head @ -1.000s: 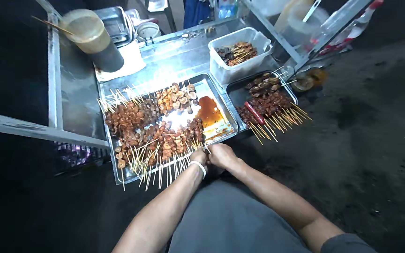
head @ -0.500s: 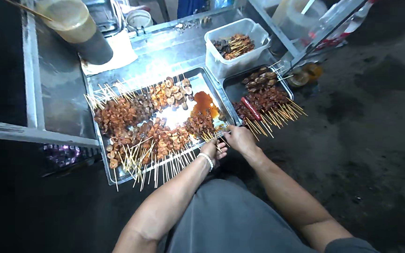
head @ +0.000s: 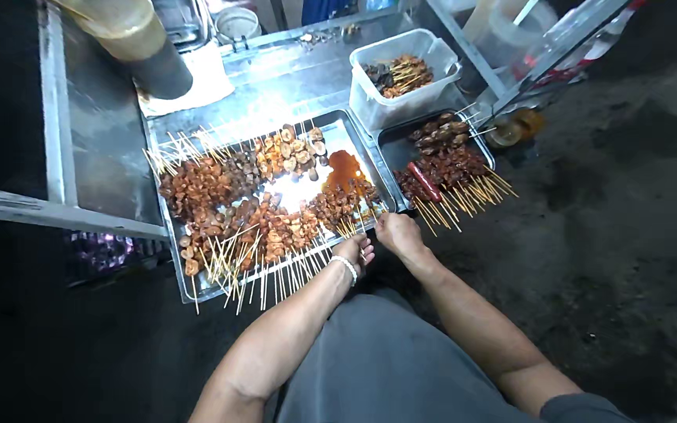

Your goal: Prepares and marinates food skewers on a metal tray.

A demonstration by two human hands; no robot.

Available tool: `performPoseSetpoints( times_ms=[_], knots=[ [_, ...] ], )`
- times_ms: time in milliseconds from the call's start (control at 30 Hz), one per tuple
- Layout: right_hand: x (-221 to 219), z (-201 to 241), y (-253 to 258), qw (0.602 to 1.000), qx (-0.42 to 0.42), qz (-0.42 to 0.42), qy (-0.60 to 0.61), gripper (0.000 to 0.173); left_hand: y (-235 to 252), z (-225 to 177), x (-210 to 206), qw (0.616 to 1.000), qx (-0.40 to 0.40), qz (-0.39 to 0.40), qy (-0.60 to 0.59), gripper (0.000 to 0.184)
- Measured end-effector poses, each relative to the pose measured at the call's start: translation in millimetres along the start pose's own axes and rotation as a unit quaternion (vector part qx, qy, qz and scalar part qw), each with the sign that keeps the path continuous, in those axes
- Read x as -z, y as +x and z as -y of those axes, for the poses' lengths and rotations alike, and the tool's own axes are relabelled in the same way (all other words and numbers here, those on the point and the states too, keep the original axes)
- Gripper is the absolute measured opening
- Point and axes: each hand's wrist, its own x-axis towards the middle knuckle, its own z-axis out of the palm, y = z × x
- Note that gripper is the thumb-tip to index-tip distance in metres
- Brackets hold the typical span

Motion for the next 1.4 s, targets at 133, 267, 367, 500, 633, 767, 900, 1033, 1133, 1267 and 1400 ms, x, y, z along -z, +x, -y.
performPoseSetpoints(
  times_ms=[133, 267, 367, 500, 633, 767, 900, 1033, 1133, 1267, 1400],
  knots=[
    [2.6, -7.9, 14.1, 0.999, -0.034, 0.023, 0.003, 0.029, 5.3, 3.8, -4.1, 1.000, 0.004, 0.016, 0.022, 0.015],
    [9.2, -6.3, 3.7, 0.999, -0.039, -0.031, -0.007, 0.029, -0.5, 2.0, 0.6, 0.998, 0.019, 0.028, 0.054, 0.025],
    [6.5, 6.9, -3.4, 1.000, 0.007, -0.022, -0.006, 0.035, -4.2, 0.6, 6.1, 1.000, 0.004, 0.015, 0.022, 0.030],
    [-5.8, 19.0, 2.7, 0.999, 0.001, 0.028, -0.030, 0.033, -5.5, 0.6, 10.8, 1.000, -0.013, -0.014, -0.001, 0.030],
    [6.2, 8.5, -5.1, 0.997, -0.041, 0.006, -0.060, 0.033, -7.4, -1.7, 19.5, 0.998, -0.016, -0.047, 0.036, 0.024],
    [10.9, 9.4, -10.0, 0.999, 0.028, -0.022, -0.025, 0.038, -10.5, -4.2, 23.2, 0.998, -0.012, -0.052, 0.044, 0.024],
    [-8.8, 35.7, -2.5, 0.998, 0.052, 0.045, 0.007, 0.038, -9.6, -2.2, 20.1, 0.997, -0.019, -0.044, 0.064, 0.015],
    [-9.5, 30.0, -0.5, 0.999, 0.020, 0.047, 0.013, 0.029, -8.2, -1.4, 17.9, 0.999, -0.019, -0.008, 0.042, 0.020],
    [-9.1, 14.4, 2.9, 0.998, 0.019, 0.048, 0.021, 0.032, -1.5, 1.7, 13.6, 0.999, -0.030, 0.004, 0.032, 0.024],
    [-6.7, 12.3, 2.3, 0.999, 0.014, 0.046, 0.021, 0.030, 1.7, 2.5, 9.3, 0.998, -0.034, 0.003, 0.053, 0.022],
    [-2.8, 12.1, 0.5, 1.000, -0.003, 0.020, 0.004, 0.029, 2.8, 3.4, 6.7, 0.997, -0.037, 0.005, 0.063, 0.022]
  ],
)
